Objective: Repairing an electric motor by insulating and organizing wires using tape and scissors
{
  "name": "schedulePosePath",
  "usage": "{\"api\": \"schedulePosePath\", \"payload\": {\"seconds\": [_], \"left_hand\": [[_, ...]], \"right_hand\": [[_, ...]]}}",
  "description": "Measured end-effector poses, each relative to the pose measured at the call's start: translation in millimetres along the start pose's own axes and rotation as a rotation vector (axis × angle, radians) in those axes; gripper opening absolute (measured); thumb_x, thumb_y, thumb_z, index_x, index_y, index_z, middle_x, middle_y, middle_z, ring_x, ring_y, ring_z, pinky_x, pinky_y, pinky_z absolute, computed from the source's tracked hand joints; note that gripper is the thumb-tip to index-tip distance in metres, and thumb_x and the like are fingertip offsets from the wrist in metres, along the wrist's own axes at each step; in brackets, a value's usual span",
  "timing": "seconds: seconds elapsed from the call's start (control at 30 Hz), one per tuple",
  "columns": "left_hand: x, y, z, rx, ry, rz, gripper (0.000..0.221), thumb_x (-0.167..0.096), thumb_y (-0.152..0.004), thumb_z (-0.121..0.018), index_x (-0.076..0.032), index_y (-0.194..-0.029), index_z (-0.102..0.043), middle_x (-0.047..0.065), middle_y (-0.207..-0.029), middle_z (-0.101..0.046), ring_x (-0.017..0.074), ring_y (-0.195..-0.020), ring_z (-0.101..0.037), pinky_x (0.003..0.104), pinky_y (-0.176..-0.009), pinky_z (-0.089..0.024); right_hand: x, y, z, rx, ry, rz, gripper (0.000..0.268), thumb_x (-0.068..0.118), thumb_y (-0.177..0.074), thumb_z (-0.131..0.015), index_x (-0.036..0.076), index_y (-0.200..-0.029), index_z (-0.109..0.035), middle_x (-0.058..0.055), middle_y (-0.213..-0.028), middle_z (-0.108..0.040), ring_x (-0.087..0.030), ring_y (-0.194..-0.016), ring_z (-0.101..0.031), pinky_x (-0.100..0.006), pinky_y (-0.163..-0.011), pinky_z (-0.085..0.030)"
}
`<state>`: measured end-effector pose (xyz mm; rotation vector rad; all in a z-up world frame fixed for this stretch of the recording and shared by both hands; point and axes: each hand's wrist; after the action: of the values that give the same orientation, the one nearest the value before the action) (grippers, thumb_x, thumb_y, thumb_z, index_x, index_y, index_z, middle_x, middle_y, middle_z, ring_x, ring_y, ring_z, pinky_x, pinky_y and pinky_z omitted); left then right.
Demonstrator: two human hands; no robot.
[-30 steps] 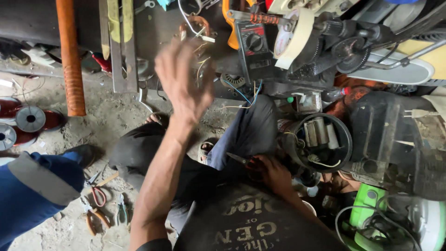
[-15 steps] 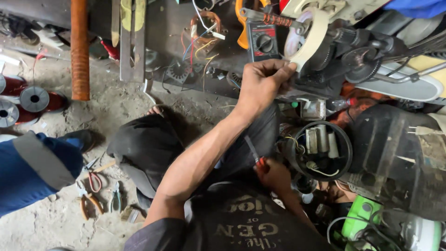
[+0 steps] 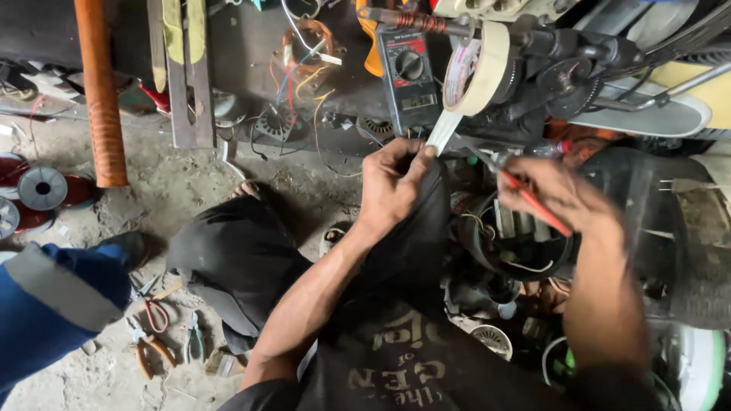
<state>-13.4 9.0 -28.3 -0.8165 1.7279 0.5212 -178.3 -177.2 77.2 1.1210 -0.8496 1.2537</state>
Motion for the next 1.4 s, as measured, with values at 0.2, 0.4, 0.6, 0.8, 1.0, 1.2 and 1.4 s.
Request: {"api": "schedulePosePath", "payload": {"seconds": [0.2, 0.4, 0.6, 0.8, 1.0, 1.2, 1.4], "left_hand": [[-17, 4, 10, 0.051, -0.017, 0.066, 0.013, -0.008, -0.096, -0.067, 0.003, -0.094, -0.073, -0.001, -0.069, -0.056, 0.0077, -0.06, -0.042, 0.024, -0.053, -0.036], [-15, 21, 51, 0.142, -0.198, 0.244, 0.018, -0.015, -0.087, -0.069, 0.002, -0.087, -0.075, -0.001, -0.061, -0.057, 0.0086, -0.052, -0.042, 0.026, -0.047, -0.035], [2, 25, 106, -0.183, 0.202, 0.409, 0.009, -0.006, -0.086, -0.072, 0.001, -0.082, -0.076, 0.012, -0.054, -0.062, 0.0152, -0.047, -0.06, 0.024, -0.046, -0.051], [-26, 20, 132, -0.265, 0.318, 0.511, 0.016, -0.009, -0.089, -0.07, 0.004, -0.084, -0.076, 0.017, -0.051, -0.06, 0.0162, -0.04, -0.056, 0.027, -0.039, -0.046], [-37, 40, 143, -0.163, 0.372, 0.585, 0.017, -0.012, -0.085, -0.074, 0.005, -0.087, -0.076, 0.019, -0.051, -0.061, 0.0163, -0.035, -0.056, 0.023, -0.036, -0.047], [-68, 48, 157, -0.078, 0.503, 0.619, 0.025, -0.014, -0.088, -0.067, 0.004, -0.103, -0.074, 0.021, -0.055, -0.063, 0.0172, -0.034, -0.058, 0.024, -0.035, -0.047], [-71, 24, 184, -0.1, 0.477, 0.806, 0.04, -0.034, -0.093, -0.064, 0.0, -0.112, -0.07, 0.01, -0.059, -0.06, 0.0162, -0.038, -0.055, 0.023, -0.04, -0.044]], "right_hand": [[-10, 12, 28, -0.161, -0.338, -0.11, 0.062, 0.005, -0.091, -0.05, -0.02, -0.144, -0.031, -0.032, -0.136, -0.049, -0.047, -0.122, -0.061, -0.061, -0.114, -0.046], [-41, 0, 4, -0.278, 0.396, -0.525, 0.025, 0.003, -0.066, -0.09, 0.0, -0.078, -0.068, -0.004, -0.062, -0.058, -0.015, -0.057, -0.045, -0.031, -0.052, -0.042], [-117, 8, -156, 0.108, 0.585, -0.735, 0.032, 0.017, -0.073, -0.082, 0.004, -0.102, -0.078, -0.021, -0.092, -0.079, -0.041, -0.095, -0.074, -0.048, -0.084, -0.058], [-109, -56, -211, -0.487, 0.702, 0.158, 0.026, 0.012, -0.09, -0.072, 0.018, -0.115, -0.077, -0.003, -0.111, -0.074, -0.023, -0.098, -0.074, -0.034, -0.083, -0.063], [-13, -154, -158, -0.623, 1.16, 0.842, 0.028, 0.007, -0.087, -0.08, 0.017, -0.113, -0.081, -0.011, -0.124, -0.072, -0.032, -0.111, -0.065, -0.047, -0.094, -0.053], [16, -188, -137, -0.513, 1.334, 0.95, 0.013, 0.008, -0.098, -0.069, 0.014, -0.091, -0.078, -0.001, -0.1, -0.077, -0.024, -0.094, -0.071, -0.046, -0.092, -0.051], [17, -200, -88, -0.651, 1.213, 0.961, 0.013, -0.003, -0.094, -0.069, 0.001, -0.094, -0.082, -0.015, -0.092, -0.077, -0.031, -0.073, -0.068, -0.043, -0.073, -0.055]]}}
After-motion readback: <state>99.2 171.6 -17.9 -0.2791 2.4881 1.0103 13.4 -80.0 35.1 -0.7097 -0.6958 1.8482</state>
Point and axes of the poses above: each hand's wrist, its own y-axis away from the middle knuckle, its own z-axis out of the back of the hand, x = y × z
